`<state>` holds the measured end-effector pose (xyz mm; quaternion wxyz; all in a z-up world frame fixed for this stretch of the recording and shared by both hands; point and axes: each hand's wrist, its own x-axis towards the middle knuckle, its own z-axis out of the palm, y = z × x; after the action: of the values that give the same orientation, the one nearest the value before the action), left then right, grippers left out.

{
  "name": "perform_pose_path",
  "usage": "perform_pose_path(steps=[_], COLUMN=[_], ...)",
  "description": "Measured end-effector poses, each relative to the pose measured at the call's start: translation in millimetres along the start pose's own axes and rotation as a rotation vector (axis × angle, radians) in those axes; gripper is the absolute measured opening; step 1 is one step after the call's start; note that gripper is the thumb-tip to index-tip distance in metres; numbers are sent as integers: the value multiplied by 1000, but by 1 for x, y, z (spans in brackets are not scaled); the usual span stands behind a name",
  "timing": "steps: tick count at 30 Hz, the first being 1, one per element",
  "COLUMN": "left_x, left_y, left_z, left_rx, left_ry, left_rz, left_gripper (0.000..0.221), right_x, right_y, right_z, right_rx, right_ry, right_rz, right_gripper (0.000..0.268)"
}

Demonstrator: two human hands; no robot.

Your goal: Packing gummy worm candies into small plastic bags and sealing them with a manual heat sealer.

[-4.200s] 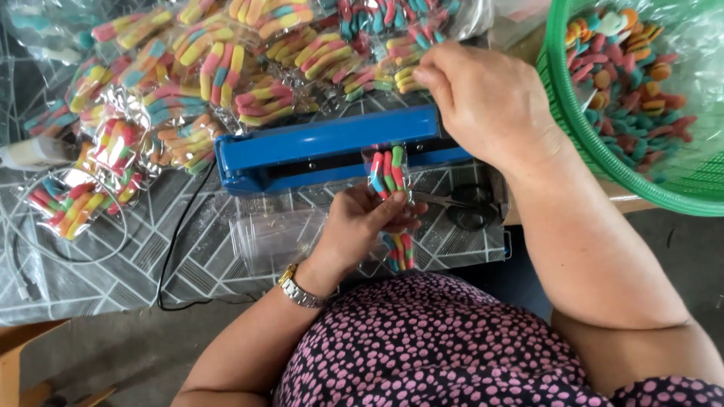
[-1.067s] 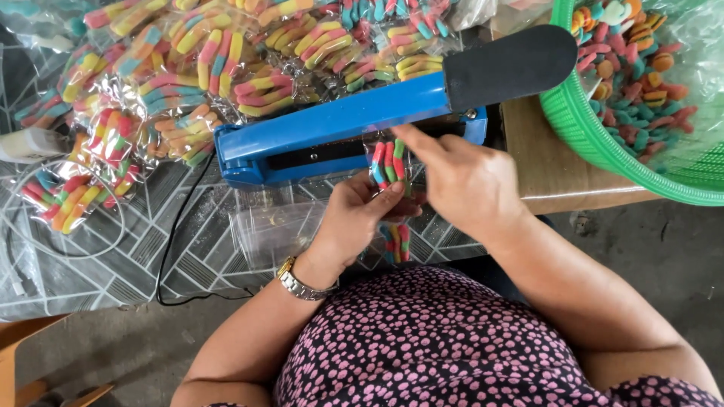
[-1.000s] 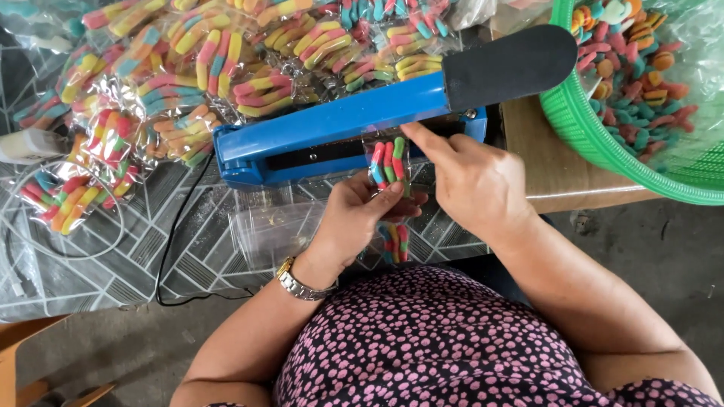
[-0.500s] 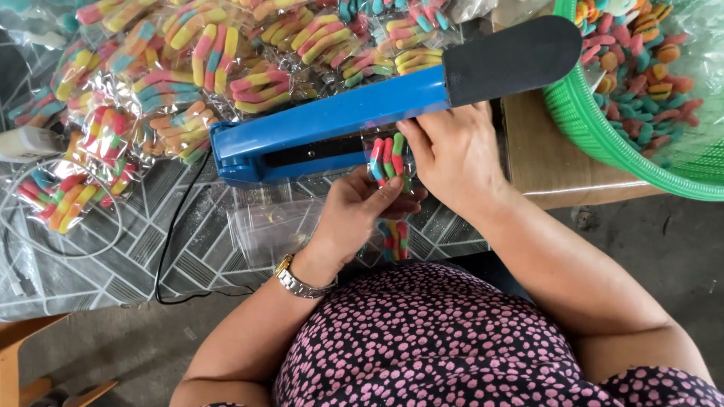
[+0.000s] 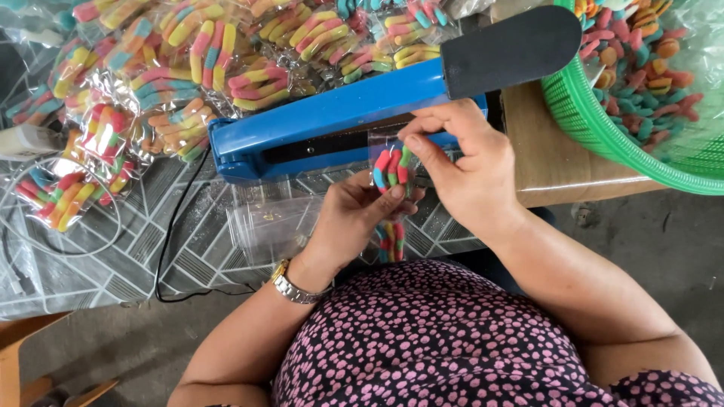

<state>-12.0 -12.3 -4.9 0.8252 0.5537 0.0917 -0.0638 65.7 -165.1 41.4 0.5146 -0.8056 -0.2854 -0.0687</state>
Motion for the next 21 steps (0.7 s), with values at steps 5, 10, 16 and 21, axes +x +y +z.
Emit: perform_pose_path(steps=[5,10,16,21], left_x=[-11,-21,-22,-27], left_y=[1,0,-1,13], left_z=[0,-7,-7,0], left_rx=[46,-52,-104,95], left_ry=[-13,-109,-135,-153], left_rz=[24,10,17,49], left_gripper=[23,25,22,28], right_x=[-6,-12,-16,-22], right_y=[-5,-17,-21,-17], right_z=[-7,-15,-20,-12], right_rx=[262,398,409,509], right_ry=[-11,-18,-91,9], right_rz=[160,340,265,301], right_gripper=[31,23,25,29])
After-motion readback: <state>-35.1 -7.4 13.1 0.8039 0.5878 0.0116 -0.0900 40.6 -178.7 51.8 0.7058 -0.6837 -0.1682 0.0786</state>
